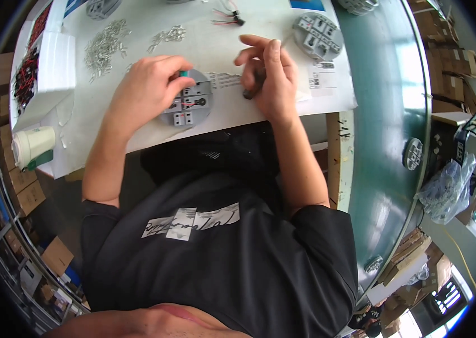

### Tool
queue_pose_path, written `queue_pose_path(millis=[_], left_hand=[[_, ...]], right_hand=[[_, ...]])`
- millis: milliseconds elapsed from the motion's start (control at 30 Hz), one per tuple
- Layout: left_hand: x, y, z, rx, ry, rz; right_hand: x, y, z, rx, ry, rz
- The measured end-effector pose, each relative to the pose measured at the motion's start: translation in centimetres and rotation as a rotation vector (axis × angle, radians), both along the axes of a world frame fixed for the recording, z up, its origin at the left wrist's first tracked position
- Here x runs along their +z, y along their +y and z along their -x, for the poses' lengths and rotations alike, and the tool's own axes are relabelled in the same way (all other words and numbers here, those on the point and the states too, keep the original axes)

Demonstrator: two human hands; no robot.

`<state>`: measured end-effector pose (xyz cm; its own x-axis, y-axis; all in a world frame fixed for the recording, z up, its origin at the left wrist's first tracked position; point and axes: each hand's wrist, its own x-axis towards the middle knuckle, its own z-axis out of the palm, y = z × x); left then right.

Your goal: Manually assemble small mechanical pins into a circular jig using a precision hand tool.

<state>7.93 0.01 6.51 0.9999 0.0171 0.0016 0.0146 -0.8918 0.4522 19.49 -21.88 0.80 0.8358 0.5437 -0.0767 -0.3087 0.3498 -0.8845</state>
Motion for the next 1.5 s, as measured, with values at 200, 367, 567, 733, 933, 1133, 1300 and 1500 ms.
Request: queue_pose_path(millis=[200,367,567,733,933,1133,1300,1500], left_hand=[[3.4,-3.0,-0.3,-0.087,0.044,-0.289],[3.8,-2.9,1.7,-0.154,0.024,-0.201],[-2.6,-2.4,6.9,0.151,-0.463,0.156],[-4.7,-2.2,7.7,0.304,-0.546,0.317],[-6.0,-1.1,8.2,0.283,-0.328,0.481],[-6.1,-1.3,8.0,0.305,-0.413,0.424],[-5.9,-1.2,7.9,0.295,-0.421,0.386],[-5.8,-1.4,8.0,0.301,-0.398,0.386]], right_hand=[[-0.5,-0.1,0.0,0.060,0.055,-0.124],[-0.5,-0.2,0.2,0.115,-0.089,-0.076],[3.7,-0.5,0.4,0.313,-0.271,0.369],[6.7,1.4,1.6,0.493,-0.968,0.855],[7.7,3.3,3.8,0.628,-1.166,1.103],[7.2,3.9,4.4,0.641,-1.172,1.168],[6.5,4.0,4.2,0.633,-1.151,1.117],[6.3,4.1,4.1,0.657,-1.105,1.093]])
